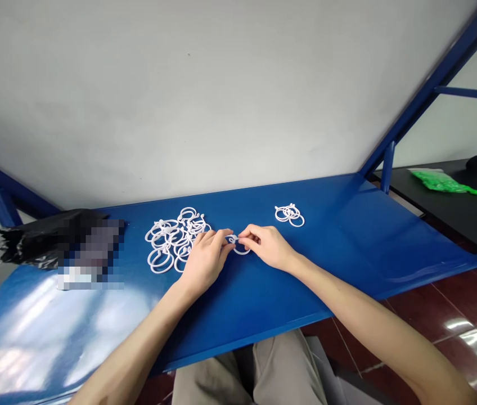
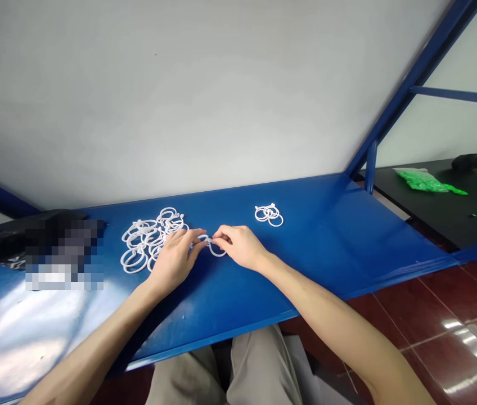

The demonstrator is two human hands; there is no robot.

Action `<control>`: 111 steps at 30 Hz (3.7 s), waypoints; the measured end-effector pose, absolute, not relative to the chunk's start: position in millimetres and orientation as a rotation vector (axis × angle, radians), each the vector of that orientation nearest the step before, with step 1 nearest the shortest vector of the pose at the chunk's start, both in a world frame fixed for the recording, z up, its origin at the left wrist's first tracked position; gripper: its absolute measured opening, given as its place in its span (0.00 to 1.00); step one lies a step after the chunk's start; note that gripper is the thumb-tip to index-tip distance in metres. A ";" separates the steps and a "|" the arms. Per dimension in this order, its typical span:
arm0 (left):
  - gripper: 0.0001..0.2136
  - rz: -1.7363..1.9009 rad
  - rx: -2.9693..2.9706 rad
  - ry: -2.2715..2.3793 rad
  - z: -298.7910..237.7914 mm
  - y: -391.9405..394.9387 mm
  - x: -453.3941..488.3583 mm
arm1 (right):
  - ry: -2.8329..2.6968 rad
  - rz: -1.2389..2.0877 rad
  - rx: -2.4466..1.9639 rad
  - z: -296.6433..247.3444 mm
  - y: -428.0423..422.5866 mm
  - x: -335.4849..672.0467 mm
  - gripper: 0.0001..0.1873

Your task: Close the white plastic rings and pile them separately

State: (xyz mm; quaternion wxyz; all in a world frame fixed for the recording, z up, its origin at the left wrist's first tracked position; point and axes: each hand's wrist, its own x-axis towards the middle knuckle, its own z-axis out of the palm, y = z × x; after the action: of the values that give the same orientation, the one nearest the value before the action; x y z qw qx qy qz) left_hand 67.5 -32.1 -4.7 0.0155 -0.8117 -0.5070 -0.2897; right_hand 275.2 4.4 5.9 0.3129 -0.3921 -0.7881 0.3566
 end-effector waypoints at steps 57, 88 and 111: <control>0.15 -0.560 -2.547 -1.581 4.7 -30.5 32.8 | -1.506 0.361 -1.972 5.0 92.1 381.1 0.10; 0.15 -1.622 -2.734 -2.179 16.5 -39.9 69.3 | -1.779 1.090 -0.881 14.7 -10.6 269.0 0.11; 0.08 -1.108 -2.638 -1.555 5.4 -38.0 66.7 | -2.130 0.534 -0.700 8.0 -4.3 271.5 0.11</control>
State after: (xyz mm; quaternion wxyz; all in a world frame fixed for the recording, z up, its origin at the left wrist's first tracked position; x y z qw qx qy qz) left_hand 66.7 -38.0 5.4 -0.0573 -0.8087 -0.4767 -0.3397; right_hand 271.5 -4.3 8.0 0.4062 -0.2776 -0.8445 0.2117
